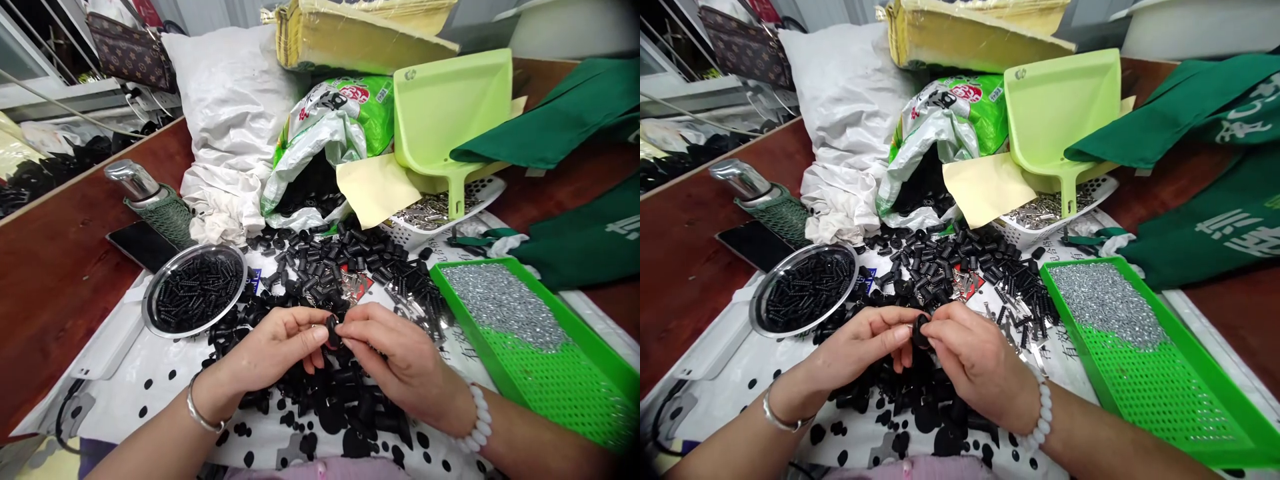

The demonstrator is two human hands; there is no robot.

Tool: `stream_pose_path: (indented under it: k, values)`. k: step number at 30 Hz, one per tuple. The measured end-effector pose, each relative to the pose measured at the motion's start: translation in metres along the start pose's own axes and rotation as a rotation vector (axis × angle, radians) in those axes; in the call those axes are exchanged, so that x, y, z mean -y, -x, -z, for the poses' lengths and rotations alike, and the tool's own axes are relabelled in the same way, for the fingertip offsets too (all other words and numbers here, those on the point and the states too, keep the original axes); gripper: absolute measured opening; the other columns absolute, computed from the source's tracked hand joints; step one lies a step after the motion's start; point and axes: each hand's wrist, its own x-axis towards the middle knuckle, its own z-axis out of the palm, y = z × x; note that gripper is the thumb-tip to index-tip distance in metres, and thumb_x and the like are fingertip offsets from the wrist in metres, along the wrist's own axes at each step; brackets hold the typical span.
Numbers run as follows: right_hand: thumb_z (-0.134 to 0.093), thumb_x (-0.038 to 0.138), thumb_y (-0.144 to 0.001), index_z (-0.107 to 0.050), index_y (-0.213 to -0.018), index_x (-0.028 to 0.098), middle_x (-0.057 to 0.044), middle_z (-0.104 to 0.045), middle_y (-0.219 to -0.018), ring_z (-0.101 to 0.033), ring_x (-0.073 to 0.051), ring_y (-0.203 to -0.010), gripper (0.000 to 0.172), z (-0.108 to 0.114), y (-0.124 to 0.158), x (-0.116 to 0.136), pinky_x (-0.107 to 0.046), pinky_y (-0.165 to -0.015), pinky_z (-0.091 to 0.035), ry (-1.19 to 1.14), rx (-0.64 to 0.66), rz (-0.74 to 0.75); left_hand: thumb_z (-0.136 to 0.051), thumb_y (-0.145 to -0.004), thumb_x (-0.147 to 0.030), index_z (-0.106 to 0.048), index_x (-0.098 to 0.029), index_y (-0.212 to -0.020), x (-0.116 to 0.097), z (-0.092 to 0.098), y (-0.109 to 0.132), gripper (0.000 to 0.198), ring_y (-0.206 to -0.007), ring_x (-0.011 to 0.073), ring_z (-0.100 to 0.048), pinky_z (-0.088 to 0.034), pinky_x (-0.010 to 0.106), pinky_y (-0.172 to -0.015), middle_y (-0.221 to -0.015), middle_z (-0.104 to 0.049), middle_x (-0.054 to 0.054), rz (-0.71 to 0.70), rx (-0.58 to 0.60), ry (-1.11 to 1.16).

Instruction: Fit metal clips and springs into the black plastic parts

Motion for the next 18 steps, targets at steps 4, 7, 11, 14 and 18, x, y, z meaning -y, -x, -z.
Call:
stream_pose_path:
  k: [4, 7, 11, 14, 18]
  values:
    - [-0.042, 0.007, -0.085, -0.057, -0.1, 0.018, -0.007, -0.06, -0.09, -0.059, -0.014, -0.08, 0.023, -0.002, 0.002, 0.001, -0.026, -0.066, -0.052, 0.026, 0.0, 0.026, -0.052, -0.081, -0.048, -0.06, -0.011, -0.075, -0.001, 0.001, -0.003, 0.039, -0.048, 0.0067, -0.049, -0.039, 0.017, -0.044, -0.065, -0.06, 0.003, 0.053, 0.053, -0.099]
    - [-0.044, 0.007, -0.084, -0.058, -0.096, 0.018, -0.006, -0.06, -0.087, -0.059, -0.014, -0.079, 0.021, -0.002, 0.001, 0.002, -0.026, -0.067, -0.051, -0.022, 0.0, -0.008, -0.047, -0.083, -0.049, -0.058, -0.011, -0.072, -0.003, 0.001, -0.003, 0.041, -0.047, 0.0069, -0.047, -0.037, 0.017, -0.043, -0.062, -0.057, 0.002, 0.058, 0.086, -0.138]
    - [-0.047, 0.01, -0.084, -0.059, -0.086, 0.018, -0.005, -0.06, -0.08, -0.059, -0.014, -0.073, 0.014, 0.0, -0.004, 0.003, -0.026, -0.065, -0.051, -0.109, -0.041, -0.12, -0.043, -0.088, -0.037, -0.061, -0.013, -0.086, -0.011, 0.003, 0.002, 0.03, -0.058, 0.0088, -0.05, -0.041, 0.019, -0.053, -0.077, -0.06, 0.003, -0.026, 0.144, -0.307]
    - [-0.047, 0.011, -0.084, -0.059, -0.085, 0.018, -0.004, -0.06, -0.079, -0.059, -0.014, -0.073, 0.014, -0.001, -0.006, 0.004, -0.026, -0.065, -0.05, -0.119, -0.04, -0.132, -0.041, -0.088, -0.028, -0.06, -0.014, -0.077, -0.014, 0.003, 0.006, 0.026, -0.057, 0.009, -0.045, -0.035, 0.02, -0.054, -0.067, -0.055, -0.001, -0.14, 0.099, -0.641]
    - [-0.046, 0.011, -0.085, -0.06, -0.088, 0.018, -0.005, -0.06, -0.08, -0.058, -0.015, -0.076, 0.015, -0.005, -0.005, 0.005, -0.027, -0.066, -0.05, -0.102, 0.028, -0.106, -0.04, -0.087, -0.022, -0.055, -0.015, -0.063, -0.011, 0.002, 0.008, 0.029, -0.052, 0.0086, -0.038, -0.028, 0.022, -0.052, -0.056, -0.048, -0.003, -0.235, 0.021, -1.021]
